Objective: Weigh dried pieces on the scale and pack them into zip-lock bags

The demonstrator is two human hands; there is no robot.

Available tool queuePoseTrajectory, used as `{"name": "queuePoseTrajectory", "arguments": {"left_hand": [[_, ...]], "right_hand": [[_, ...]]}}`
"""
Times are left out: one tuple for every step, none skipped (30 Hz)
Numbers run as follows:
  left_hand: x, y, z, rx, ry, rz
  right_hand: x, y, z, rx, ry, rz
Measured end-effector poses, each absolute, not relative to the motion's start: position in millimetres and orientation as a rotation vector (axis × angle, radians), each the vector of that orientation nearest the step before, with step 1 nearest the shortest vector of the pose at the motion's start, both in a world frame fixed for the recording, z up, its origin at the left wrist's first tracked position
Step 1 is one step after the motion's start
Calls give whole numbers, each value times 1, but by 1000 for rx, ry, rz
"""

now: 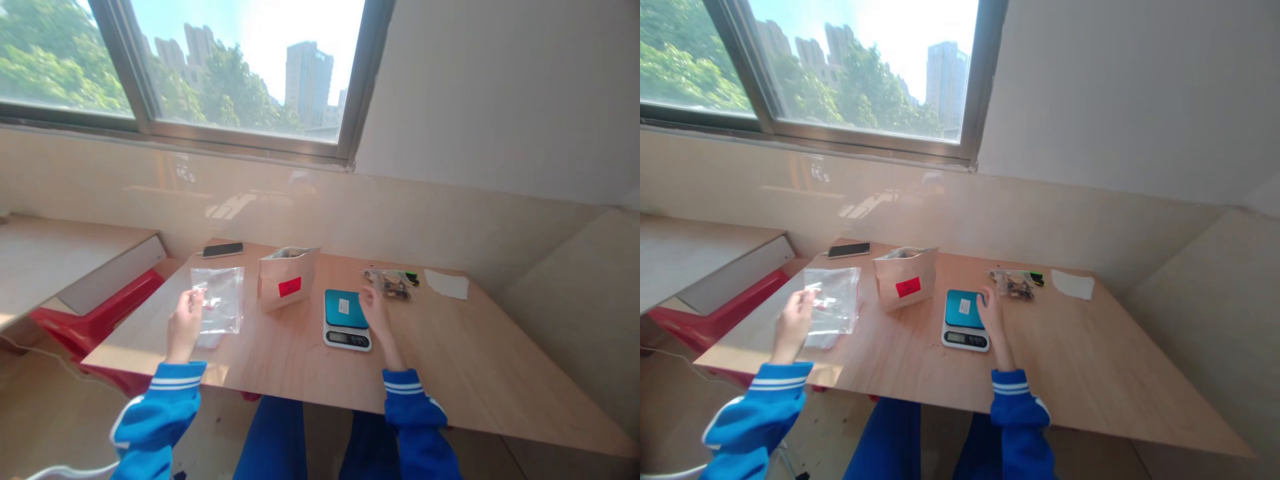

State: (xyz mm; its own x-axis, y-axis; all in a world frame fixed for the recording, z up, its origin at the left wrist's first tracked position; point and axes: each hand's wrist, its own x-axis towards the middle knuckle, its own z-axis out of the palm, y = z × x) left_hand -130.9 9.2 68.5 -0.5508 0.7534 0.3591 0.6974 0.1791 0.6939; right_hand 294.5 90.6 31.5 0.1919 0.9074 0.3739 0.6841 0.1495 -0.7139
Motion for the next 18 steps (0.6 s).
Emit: {"name": "queuePoseTrajectory", "arguments": {"left_hand": [[-141,12,69,1435,2406,1253],[-149,15,67,1408,2453,1181],[-154,17,65,1375,2500,1126],[-157,19,62,1343,2556,1094],[-157,20,58,1317,2610,1083],[-155,20,55,1304,2654,1090],[-153,19,51,1306,2687,1110],[-149,18,49,1326,2707,1139],[-145,16,46,1361,2710,1168],[-140,14,45,1406,2701,1187],[-135,12,44,1457,2684,1217],[-128,9,44,1521,2649,1270],[-120,6,44,1594,2591,1342],[-111,3,44,1670,2503,1441],[-99,0,46,1747,2374,1541],[-85,-4,47,1785,2240,1610],[-69,-7,50,1782,2121,1602],[-51,-11,53,1758,1992,1590]], "right_hand": [[309,104,32,-1637,-1533,251],[320,116,32,-1674,-1519,203],[329,126,31,-1709,-1511,158],[336,133,31,-1743,-1506,118],[341,139,30,-1774,-1504,85],[345,143,28,-1802,-1500,55],[348,146,27,-1828,-1495,29],[351,149,25,-1850,-1489,5],[354,150,25,-1866,-1483,-18],[358,150,25,-1876,-1476,-41],[361,150,26,-1882,-1466,-63],[364,149,28,-1884,-1453,-86],[365,147,32,-1882,-1436,-111],[365,142,37,-1884,-1415,-140],[362,136,44,-1876,-1390,-172],[357,127,53,-1844,-1360,-202],[350,115,62,-1788,-1329,-221],[339,102,71,-1700,-1297,-224]]}}
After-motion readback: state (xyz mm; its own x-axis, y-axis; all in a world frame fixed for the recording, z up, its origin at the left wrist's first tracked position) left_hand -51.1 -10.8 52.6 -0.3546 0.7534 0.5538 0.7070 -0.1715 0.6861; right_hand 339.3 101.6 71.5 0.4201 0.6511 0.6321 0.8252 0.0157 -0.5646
